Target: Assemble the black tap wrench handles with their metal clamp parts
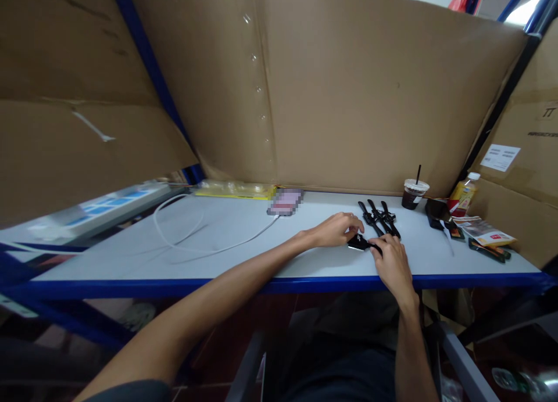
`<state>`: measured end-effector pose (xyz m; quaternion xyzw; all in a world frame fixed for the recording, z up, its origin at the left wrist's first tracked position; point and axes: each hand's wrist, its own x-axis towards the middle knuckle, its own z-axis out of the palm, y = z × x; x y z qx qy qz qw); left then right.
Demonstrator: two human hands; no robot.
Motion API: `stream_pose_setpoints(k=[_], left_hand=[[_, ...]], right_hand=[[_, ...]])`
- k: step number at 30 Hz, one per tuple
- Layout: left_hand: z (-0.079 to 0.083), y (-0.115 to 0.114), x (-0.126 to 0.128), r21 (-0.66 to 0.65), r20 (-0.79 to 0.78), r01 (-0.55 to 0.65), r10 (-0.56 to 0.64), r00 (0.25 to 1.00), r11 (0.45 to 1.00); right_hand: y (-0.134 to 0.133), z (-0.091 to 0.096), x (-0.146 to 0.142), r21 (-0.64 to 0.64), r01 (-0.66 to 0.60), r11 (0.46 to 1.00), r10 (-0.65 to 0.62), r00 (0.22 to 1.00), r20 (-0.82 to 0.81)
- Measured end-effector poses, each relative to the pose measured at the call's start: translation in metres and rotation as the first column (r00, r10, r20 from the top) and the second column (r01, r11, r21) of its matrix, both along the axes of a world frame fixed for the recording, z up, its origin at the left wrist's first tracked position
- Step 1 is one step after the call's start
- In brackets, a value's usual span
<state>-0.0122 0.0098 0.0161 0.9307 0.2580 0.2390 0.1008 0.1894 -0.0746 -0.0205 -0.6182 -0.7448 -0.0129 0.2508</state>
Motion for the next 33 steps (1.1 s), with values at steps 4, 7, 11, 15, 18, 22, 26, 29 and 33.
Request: stream_pose_setpoints(k=[4,7,11,15,18,22,26,29,33], left_hand=[[-0.0006,-0.0007,0.0007,-0.01,0.012,0.003,-0.002,1.0,1.0],[0.0012,-0.0033,0.0011,-0.025,0.019,0.009,-0.009,1.0,1.0],[0.0028,-0.0048,0.001,-0.051,0.023,0.028,-0.027,0.999,0.998],[0.0033,-0.004,0.0012,-0.065,0.018,0.033,-0.032,0.999,0.997],[0.0046,-0.0045,0.0015,-0.084,0.024,0.036,-0.034,0.999,0.996],[0.0067,-0.0056,0.0013,-0.107,0.031,0.039,-0.036,0.999,0.994],[0.007,-0.0045,0.0013,-0.14,0.061,0.054,-0.046,0.997,0.989],[0.0064,-0.0035,0.0018,-0.184,0.088,0.074,-0.059,0.994,0.98],[0.0061,-0.0034,0.0004,-0.173,0.034,0.047,-0.042,0.999,0.984]], right_hand=[[0.0002,-0.0006,0.0003,0.008,-0.003,1.0,0.003,1.0,-0.006],[-0.0001,-0.0006,0.0,0.016,-0.007,1.0,0.008,1.0,-0.011],[-0.0004,-0.0002,-0.0004,0.013,-0.002,1.0,0.002,1.0,-0.005],[-0.0002,0.0005,-0.0003,0.003,-0.007,1.0,0.007,1.0,-0.012],[-0.0006,0.0016,-0.0007,-0.001,-0.005,1.0,0.005,1.0,-0.016],[-0.0013,0.0021,-0.0008,0.003,0.001,1.0,-0.001,1.0,-0.01],[-0.0009,0.0011,-0.0004,0.012,0.0,1.0,0.0,1.0,-0.003],[-0.0007,0.0014,-0.0003,0.005,-0.009,1.0,0.01,1.0,-0.01],[-0.0012,0.0031,0.0001,-0.006,-0.016,1.0,0.016,1.0,-0.01]])
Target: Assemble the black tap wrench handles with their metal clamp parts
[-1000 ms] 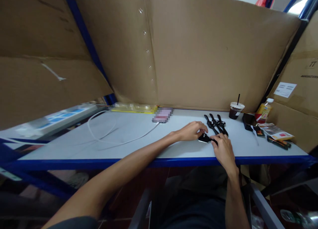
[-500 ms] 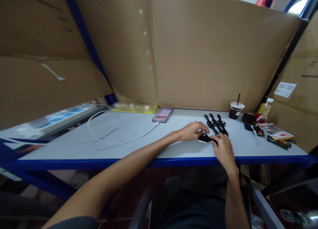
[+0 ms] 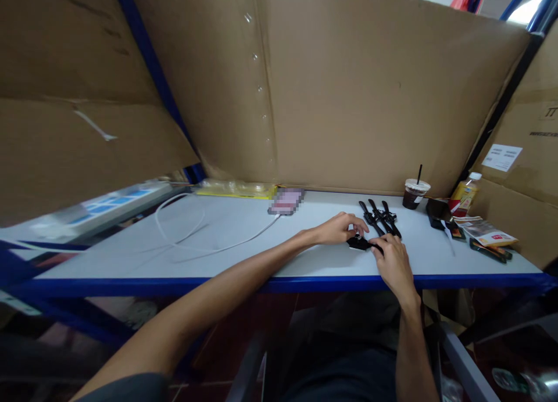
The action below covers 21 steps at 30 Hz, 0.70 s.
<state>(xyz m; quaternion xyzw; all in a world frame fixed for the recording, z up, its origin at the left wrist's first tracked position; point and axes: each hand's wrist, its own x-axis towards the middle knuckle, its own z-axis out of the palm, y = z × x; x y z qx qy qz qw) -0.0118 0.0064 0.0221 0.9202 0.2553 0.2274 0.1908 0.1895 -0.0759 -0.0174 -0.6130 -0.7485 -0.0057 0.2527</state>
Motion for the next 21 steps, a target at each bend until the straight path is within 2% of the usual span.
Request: stream_pose_setpoints(k=[4,6,9,11,16,21], left_hand=[[0.003,0.002,-0.009,0.172,-0.178,-0.11,0.141,0.974,0.979],[0.006,0.005,-0.014,0.15,-0.269,-0.108,0.146,0.952,0.983],[0.013,0.006,-0.02,0.038,-0.356,-0.088,0.096,0.93,0.995],[0.015,0.006,-0.02,0.039,-0.373,-0.098,0.105,0.922,0.994],[0.014,0.001,-0.019,0.16,-0.366,-0.053,0.109,0.924,0.986],[0.01,0.002,-0.02,0.179,-0.336,-0.039,0.099,0.937,0.983]], right_hand=[[0.0,-0.001,0.001,-0.004,-0.013,1.0,0.013,1.0,-0.005],[0.001,-0.002,0.002,-0.002,-0.02,1.0,0.02,1.0,-0.013],[0.001,-0.003,0.002,0.007,-0.029,1.0,0.029,0.999,-0.033],[0.0,-0.002,0.002,0.013,-0.031,0.999,0.032,0.999,-0.041],[-0.002,0.0,0.002,0.019,-0.035,0.999,0.036,0.997,-0.066],[0.0,0.0,0.003,0.01,-0.049,0.999,0.049,0.994,-0.095]])
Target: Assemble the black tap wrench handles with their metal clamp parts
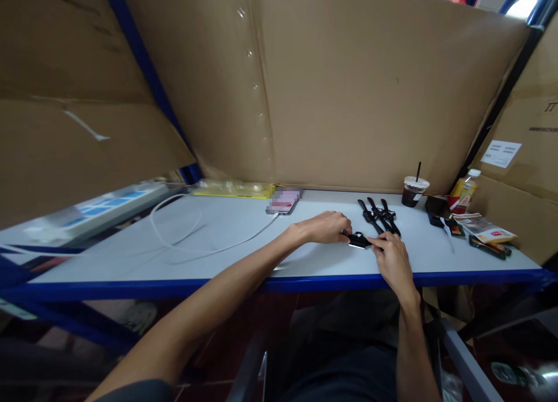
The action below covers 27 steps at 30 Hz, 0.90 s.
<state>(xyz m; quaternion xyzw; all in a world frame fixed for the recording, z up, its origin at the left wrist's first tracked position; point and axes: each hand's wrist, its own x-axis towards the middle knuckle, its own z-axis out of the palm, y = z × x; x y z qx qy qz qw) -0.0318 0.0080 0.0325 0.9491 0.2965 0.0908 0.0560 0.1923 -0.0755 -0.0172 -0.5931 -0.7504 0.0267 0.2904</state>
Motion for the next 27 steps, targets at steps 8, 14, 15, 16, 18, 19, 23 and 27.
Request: stream_pose_setpoints(k=[8,14,15,16,18,19,23,27], left_hand=[[0.0028,-0.0032,0.0011,0.009,-0.026,-0.015,0.015,1.0,1.0],[0.0035,-0.0053,0.0011,0.02,-0.024,-0.019,0.02,1.0,1.0],[0.0037,-0.0057,0.0013,0.021,-0.029,-0.018,0.019,0.999,1.0],[0.0041,-0.0061,0.0016,0.021,-0.034,-0.016,0.017,0.999,1.0],[0.0051,-0.0071,0.0022,0.022,-0.045,-0.019,0.02,0.999,1.0],[0.0057,-0.0075,0.0026,0.021,-0.053,-0.026,0.027,0.998,0.999],[0.0077,-0.0082,0.0028,0.006,-0.094,-0.066,0.066,0.993,0.998],[0.0078,-0.0061,0.0012,-0.03,-0.098,-0.07,0.066,0.993,0.997]], right_hand=[[-0.0003,-0.0006,0.0001,0.001,0.003,1.0,-0.003,1.0,-0.008],[-0.0002,-0.002,-0.0001,0.005,0.015,1.0,-0.015,1.0,0.004],[-0.0001,-0.0022,-0.0002,0.007,0.016,1.0,-0.016,1.0,0.004],[0.0001,-0.0024,-0.0003,0.009,0.015,1.0,-0.016,1.0,0.003],[0.0003,-0.0028,-0.0005,0.012,0.018,1.0,-0.018,1.0,0.007],[0.0004,-0.0028,-0.0007,0.013,0.022,1.0,-0.022,1.0,0.011],[0.0008,-0.0027,-0.0016,0.014,0.047,0.999,-0.047,0.998,0.033],[0.0012,-0.0028,-0.0019,0.01,0.055,0.998,-0.055,0.998,0.039]])
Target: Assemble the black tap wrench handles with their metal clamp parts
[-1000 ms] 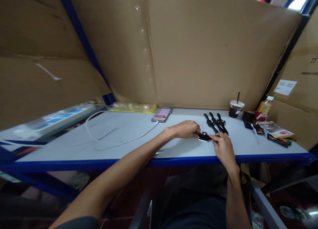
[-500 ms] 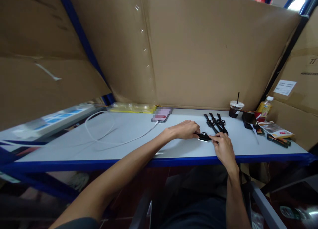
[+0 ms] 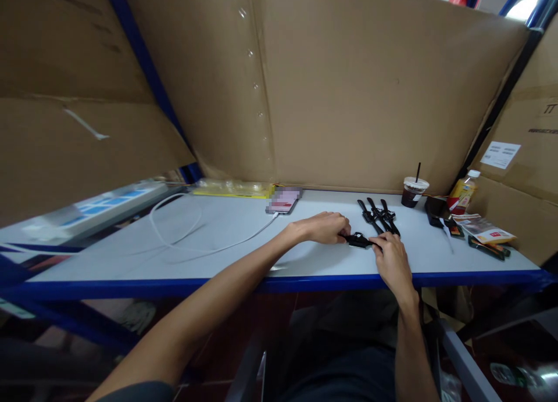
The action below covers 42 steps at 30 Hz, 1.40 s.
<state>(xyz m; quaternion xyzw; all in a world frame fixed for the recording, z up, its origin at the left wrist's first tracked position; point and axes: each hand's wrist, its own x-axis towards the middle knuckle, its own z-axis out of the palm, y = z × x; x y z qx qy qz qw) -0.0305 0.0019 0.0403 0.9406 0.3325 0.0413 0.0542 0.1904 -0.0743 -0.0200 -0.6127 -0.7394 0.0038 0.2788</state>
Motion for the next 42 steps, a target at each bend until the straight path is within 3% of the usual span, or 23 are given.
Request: stream_pose_setpoints(k=[15,21,26,42], left_hand=[[0.008,-0.009,0.004,-0.055,-0.011,-0.034,0.033,0.999,0.998],[-0.005,-0.008,0.012,0.095,0.118,0.057,-0.068,0.991,0.994],[-0.016,-0.003,0.017,0.1,0.164,0.095,-0.11,0.98,0.99],[-0.023,0.007,0.015,0.072,0.267,0.176,-0.189,0.945,0.982]], right_hand=[[0.0,-0.001,-0.001,0.02,-0.006,1.0,0.006,1.0,-0.007],[-0.001,0.001,0.0,0.015,-0.048,0.999,0.049,0.998,-0.037],[-0.002,0.002,0.001,0.011,-0.066,0.998,0.067,0.997,-0.035],[-0.001,0.003,0.001,0.003,-0.079,0.997,0.079,0.996,-0.029]])
